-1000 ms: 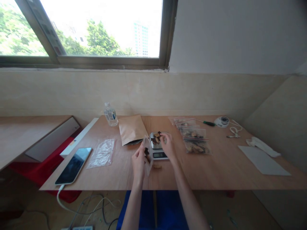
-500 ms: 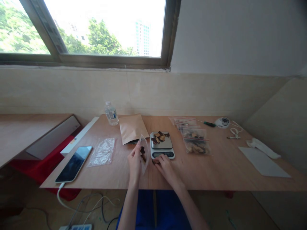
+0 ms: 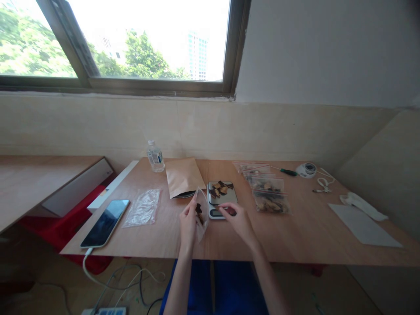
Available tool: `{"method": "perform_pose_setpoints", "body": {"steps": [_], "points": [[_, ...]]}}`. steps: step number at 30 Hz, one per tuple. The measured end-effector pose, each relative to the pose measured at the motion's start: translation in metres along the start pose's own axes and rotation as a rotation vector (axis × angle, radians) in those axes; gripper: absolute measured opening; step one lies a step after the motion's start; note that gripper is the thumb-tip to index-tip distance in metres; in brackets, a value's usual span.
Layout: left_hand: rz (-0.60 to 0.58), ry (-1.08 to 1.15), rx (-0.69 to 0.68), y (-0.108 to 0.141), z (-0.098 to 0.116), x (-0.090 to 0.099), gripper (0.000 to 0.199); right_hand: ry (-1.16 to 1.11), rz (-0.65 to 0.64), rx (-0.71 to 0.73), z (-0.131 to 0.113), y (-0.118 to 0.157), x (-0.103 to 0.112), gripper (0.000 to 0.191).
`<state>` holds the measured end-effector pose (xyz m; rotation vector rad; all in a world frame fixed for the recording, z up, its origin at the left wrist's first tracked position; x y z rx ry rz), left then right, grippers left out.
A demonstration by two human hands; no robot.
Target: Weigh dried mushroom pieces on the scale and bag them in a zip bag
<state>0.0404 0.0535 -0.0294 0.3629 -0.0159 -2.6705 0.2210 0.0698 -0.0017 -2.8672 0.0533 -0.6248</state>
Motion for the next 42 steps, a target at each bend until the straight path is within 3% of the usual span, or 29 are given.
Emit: {"method": "perform_pose_setpoints", "body": {"steps": [3,6,11,15,18,23,27,32,35,37,40,42], "points": [[-0.02,-0.009,0.004,0.002,-0.003,-0.004,0.039,-0.192,0.084,-0.058,-0.019,-0.013,0.007,0.028],[-0.046,-0.038,0.008,0.001,-0.006,-0.006,0.048,-0.208,0.023,0.002,-0.033,-0.028,-0.011,0.03],[-0.026,-0.049,0.014,-0.007,-0.012,0.005,0.052,0.148,0.202,0.127,-0.012,-0.052,-0.027,0.026],[-0.018,-0.045,0.035,-0.01,-0.015,0.01,0.053,0.512,0.152,0.176,0.015,-0.062,-0.05,0.023],[-0.034,-0.038,0.04,-0.007,-0.012,0.008,0.052,0.602,0.12,0.188,0.022,-0.06,-0.057,0.022],[-0.053,-0.031,0.031,-0.005,-0.009,0.002,0.049,0.477,0.092,0.181,0.023,-0.054,-0.048,0.015],[-0.046,-0.017,0.025,-0.007,-0.013,0.001,0.045,0.113,0.119,0.046,0.021,-0.053,-0.029,0.016],[-0.024,-0.003,0.006,-0.008,-0.013,-0.001,0.04,-0.247,0.036,-0.037,-0.016,-0.043,-0.028,0.027],[-0.025,0.011,-0.009,-0.008,-0.012,-0.001,0.043,-0.222,-0.06,0.003,-0.041,-0.037,-0.039,0.029],[-0.021,0.02,-0.01,-0.008,-0.013,0.001,0.046,-0.184,-0.059,0.032,-0.046,-0.038,-0.041,0.028],[-0.008,0.012,-0.002,-0.009,-0.015,0.005,0.054,-0.042,0.085,0.103,-0.035,-0.047,-0.034,0.03],[0.001,0.008,0.005,-0.009,-0.015,0.007,0.058,0.168,0.182,0.137,-0.02,-0.057,-0.03,0.029]]}}
Point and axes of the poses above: each hand's wrist, its own y-axis away from the middle knuckle, its own x-axis out of the back of the hand, z = x × y, the point moved 8 cm from there along -y, towards the middle knuckle, and after that the axes turned 8 degrees about -x, right-handed, at the moved point
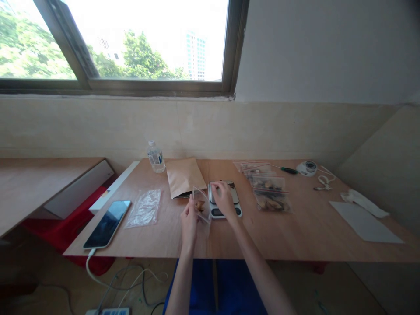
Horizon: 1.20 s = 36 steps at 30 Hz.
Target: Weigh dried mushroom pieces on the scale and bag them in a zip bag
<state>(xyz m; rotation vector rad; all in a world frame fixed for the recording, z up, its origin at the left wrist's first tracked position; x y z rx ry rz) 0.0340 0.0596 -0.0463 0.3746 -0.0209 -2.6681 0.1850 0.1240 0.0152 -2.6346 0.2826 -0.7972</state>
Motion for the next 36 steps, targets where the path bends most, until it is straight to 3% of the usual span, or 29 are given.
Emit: {"method": "perform_pose_setpoints", "body": {"steps": [2,6,9,13,20,24,28,33,36], "points": [[-0.002,0.006,0.003,0.0,0.001,0.0,0.057,0.256,0.018,-0.006,0.021,-0.009,-0.004,0.031],[-0.03,0.007,0.011,0.002,0.004,-0.002,0.057,0.583,-0.08,-0.076,0.06,-0.024,-0.013,0.046],[-0.041,-0.008,0.006,0.002,0.004,-0.002,0.061,0.647,-0.171,-0.018,0.07,-0.028,-0.021,0.04],[-0.042,-0.012,-0.006,0.001,0.003,-0.003,0.062,0.629,-0.217,0.132,0.065,-0.025,-0.032,0.025],[-0.05,-0.046,-0.005,0.003,0.007,-0.004,0.065,0.425,-0.286,0.272,0.054,-0.021,-0.039,0.023],[-0.028,-0.039,-0.003,0.003,0.007,-0.003,0.062,0.292,-0.297,0.236,0.059,-0.025,-0.036,0.025],[-0.046,-0.026,-0.014,0.002,0.006,-0.003,0.058,0.118,-0.22,0.16,0.061,-0.029,-0.024,0.025],[-0.045,-0.022,-0.006,0.002,0.004,-0.002,0.061,-0.175,-0.104,0.065,0.034,-0.026,0.0,0.025],[-0.05,-0.012,0.003,0.003,0.003,-0.005,0.064,-0.313,-0.174,0.021,0.006,-0.02,0.005,0.031]]}}
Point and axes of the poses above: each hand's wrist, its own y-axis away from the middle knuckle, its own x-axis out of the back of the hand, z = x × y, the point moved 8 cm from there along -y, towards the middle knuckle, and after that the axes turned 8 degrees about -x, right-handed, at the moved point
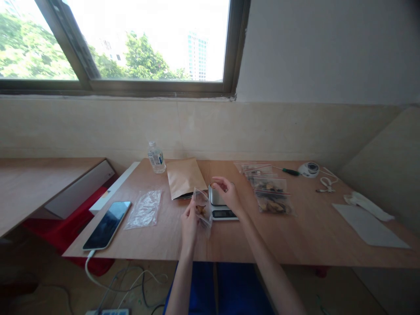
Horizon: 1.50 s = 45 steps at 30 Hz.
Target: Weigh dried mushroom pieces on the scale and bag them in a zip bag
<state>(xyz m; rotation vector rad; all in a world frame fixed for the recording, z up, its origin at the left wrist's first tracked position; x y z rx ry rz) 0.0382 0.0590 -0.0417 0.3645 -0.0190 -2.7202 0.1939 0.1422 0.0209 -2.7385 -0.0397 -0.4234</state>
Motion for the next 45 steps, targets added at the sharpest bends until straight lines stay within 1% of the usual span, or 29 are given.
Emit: {"method": "perform_pose_setpoints", "body": {"steps": [2,3,4,5,7,8,10,13,15,18,21,24,26,27,29,30,31,32,34,35,36,37,38,41,43,45], "points": [[-0.003,0.022,0.003,0.0,0.0,-0.001,0.061,0.0,-0.129,0.021,-0.018,0.004,-0.012,0.033],[0.003,0.033,0.007,0.0,0.0,-0.001,0.058,0.025,-0.172,0.04,-0.024,0.006,-0.016,0.032],[0.01,0.039,0.013,-0.001,0.0,0.0,0.056,0.06,-0.184,0.059,-0.027,0.007,-0.018,0.03],[0.017,0.037,0.019,-0.001,0.0,0.002,0.054,0.105,-0.165,0.074,-0.028,0.007,-0.019,0.029],[0.03,0.015,0.017,-0.003,-0.001,0.006,0.052,0.244,-0.09,0.084,-0.02,0.006,-0.019,0.027],[0.033,0.0,0.008,-0.004,0.0,0.009,0.051,0.342,-0.075,0.086,-0.013,0.005,-0.022,0.026],[0.045,-0.019,-0.012,-0.006,0.0,0.013,0.047,0.568,-0.124,0.102,0.002,0.006,-0.036,0.023],[0.056,-0.012,0.002,-0.006,-0.002,0.015,0.045,0.835,-0.255,0.162,0.019,0.011,-0.064,0.021],[0.049,-0.004,0.013,-0.006,-0.004,0.014,0.047,0.934,-0.277,0.181,0.025,0.014,-0.076,0.024],[0.044,0.012,-0.005,-0.007,-0.004,0.014,0.045,1.008,-0.258,0.172,0.03,0.014,-0.085,0.028],[0.039,0.034,-0.018,-0.008,-0.004,0.014,0.043,1.004,-0.25,0.182,0.03,0.015,-0.087,0.028],[0.041,0.029,-0.023,-0.008,-0.003,0.015,0.045,0.934,-0.237,0.183,0.024,0.015,-0.08,0.029],[0.045,0.012,-0.018,-0.007,-0.003,0.015,0.049,0.843,-0.174,0.122,0.016,0.012,-0.067,0.023],[0.043,0.003,-0.012,-0.006,-0.003,0.015,0.051,0.784,-0.114,0.078,0.01,0.01,-0.057,0.019],[0.032,-0.011,0.001,-0.003,-0.002,0.013,0.056,0.641,0.029,-0.001,-0.008,0.007,-0.033,0.016],[0.025,-0.014,0.006,-0.003,-0.002,0.012,0.057,0.562,0.079,-0.021,-0.018,0.007,-0.023,0.016],[0.021,-0.015,0.01,-0.002,-0.001,0.011,0.057,0.481,0.09,-0.021,-0.029,0.008,-0.016,0.017],[0.022,-0.012,0.013,-0.002,-0.001,0.01,0.057,0.405,0.059,-0.003,-0.04,0.009,-0.013,0.018],[0.035,0.007,0.015,-0.003,0.0,0.009,0.053,0.303,-0.076,0.06,-0.058,0.013,-0.015,0.019],[0.042,0.018,0.015,-0.004,0.0,0.008,0.051,0.282,-0.134,0.088,-0.062,0.015,-0.015,0.02],[0.05,0.025,0.015,-0.005,0.001,0.008,0.048,0.279,-0.165,0.102,-0.062,0.017,-0.015,0.021],[0.058,0.026,0.014,-0.006,0.001,0.009,0.046,0.293,-0.165,0.1,-0.056,0.017,-0.012,0.022],[0.066,0.02,0.013,-0.006,0.002,0.01,0.044,0.321,-0.139,0.084,-0.046,0.017,-0.007,0.023],[0.079,0.0,0.013,-0.005,0.004,0.012,0.043,0.498,-0.012,-0.028,0.001,0.014,0.009,0.027],[0.082,-0.004,0.011,-0.005,0.004,0.013,0.045,0.644,0.027,-0.105,0.034,0.014,0.015,0.037],[0.082,-0.015,0.011,-0.005,0.003,0.013,0.05,0.748,0.019,-0.153,0.058,0.015,0.014,0.049]]}}
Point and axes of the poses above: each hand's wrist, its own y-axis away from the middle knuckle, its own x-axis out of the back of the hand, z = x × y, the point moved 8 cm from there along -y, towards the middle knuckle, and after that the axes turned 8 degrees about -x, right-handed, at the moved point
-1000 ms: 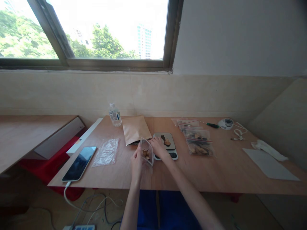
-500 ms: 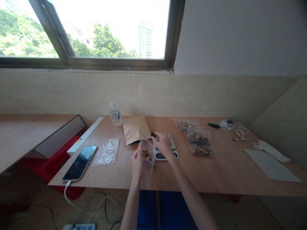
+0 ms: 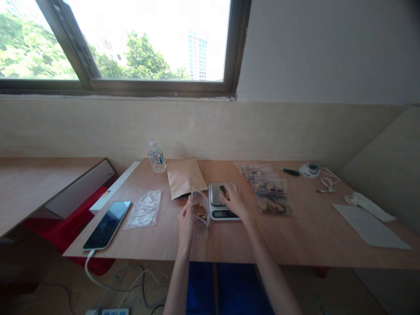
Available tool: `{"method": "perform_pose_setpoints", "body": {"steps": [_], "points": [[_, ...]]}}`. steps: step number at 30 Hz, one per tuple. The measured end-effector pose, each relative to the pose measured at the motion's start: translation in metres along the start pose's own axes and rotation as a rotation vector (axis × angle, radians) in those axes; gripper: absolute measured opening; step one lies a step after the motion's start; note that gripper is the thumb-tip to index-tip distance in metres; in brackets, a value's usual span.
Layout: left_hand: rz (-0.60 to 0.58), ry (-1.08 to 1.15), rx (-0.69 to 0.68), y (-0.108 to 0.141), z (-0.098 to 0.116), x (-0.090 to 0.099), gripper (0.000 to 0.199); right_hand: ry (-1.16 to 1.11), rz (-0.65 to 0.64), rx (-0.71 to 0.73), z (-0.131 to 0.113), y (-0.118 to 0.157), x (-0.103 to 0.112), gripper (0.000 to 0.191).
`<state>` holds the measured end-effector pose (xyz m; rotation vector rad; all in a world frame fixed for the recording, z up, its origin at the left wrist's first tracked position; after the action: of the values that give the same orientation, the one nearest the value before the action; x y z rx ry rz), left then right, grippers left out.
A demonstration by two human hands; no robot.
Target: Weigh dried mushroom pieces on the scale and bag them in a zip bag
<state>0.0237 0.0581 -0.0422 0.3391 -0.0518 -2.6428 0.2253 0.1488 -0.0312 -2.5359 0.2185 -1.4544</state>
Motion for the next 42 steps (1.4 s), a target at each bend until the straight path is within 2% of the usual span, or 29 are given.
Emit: {"method": "perform_pose_setpoints", "body": {"steps": [3,6,11,14,19,23,33,37,42], "points": [[-0.016,-0.011,-0.012,-0.001,-0.003,-0.001,0.054,0.103,-0.031,-0.009,0.01,-0.005,-0.016,0.051],[-0.034,-0.019,-0.025,-0.002,-0.004,-0.003,0.052,0.148,-0.013,0.011,0.014,-0.014,-0.019,0.039],[-0.016,-0.024,0.007,-0.001,-0.002,-0.002,0.051,-0.01,-0.008,0.156,0.021,-0.024,-0.012,0.025],[0.002,-0.024,0.018,-0.001,-0.002,-0.002,0.05,-0.094,0.009,0.181,0.026,-0.023,-0.006,0.02],[-0.051,-0.034,-0.004,-0.001,-0.002,-0.006,0.056,-0.224,0.054,0.15,0.03,-0.021,0.0,0.011],[-0.031,-0.03,-0.008,0.0,-0.001,-0.004,0.057,-0.359,0.071,0.109,0.038,-0.026,0.0,0.007],[-0.03,-0.009,-0.018,0.007,0.011,-0.01,0.065,-0.491,0.136,-0.019,0.053,-0.027,0.004,0.011],[-0.042,-0.008,-0.012,0.006,0.007,-0.011,0.062,-0.51,0.158,-0.039,0.029,-0.019,0.026,0.011],[-0.074,-0.03,-0.001,0.003,-0.001,-0.013,0.059,-0.593,0.104,0.1,-0.044,-0.004,0.057,0.007]]}}
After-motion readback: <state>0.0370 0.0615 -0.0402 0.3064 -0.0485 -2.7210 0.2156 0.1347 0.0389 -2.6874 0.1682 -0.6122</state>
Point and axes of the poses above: each hand's wrist, its own y-axis away from the middle knuckle, its own x-axis out of the back of the hand, z = x × y, the point moved 8 cm from there along -y, towards the middle knuckle, and after that the axes turned 8 degrees about -x, right-handed, at the moved point
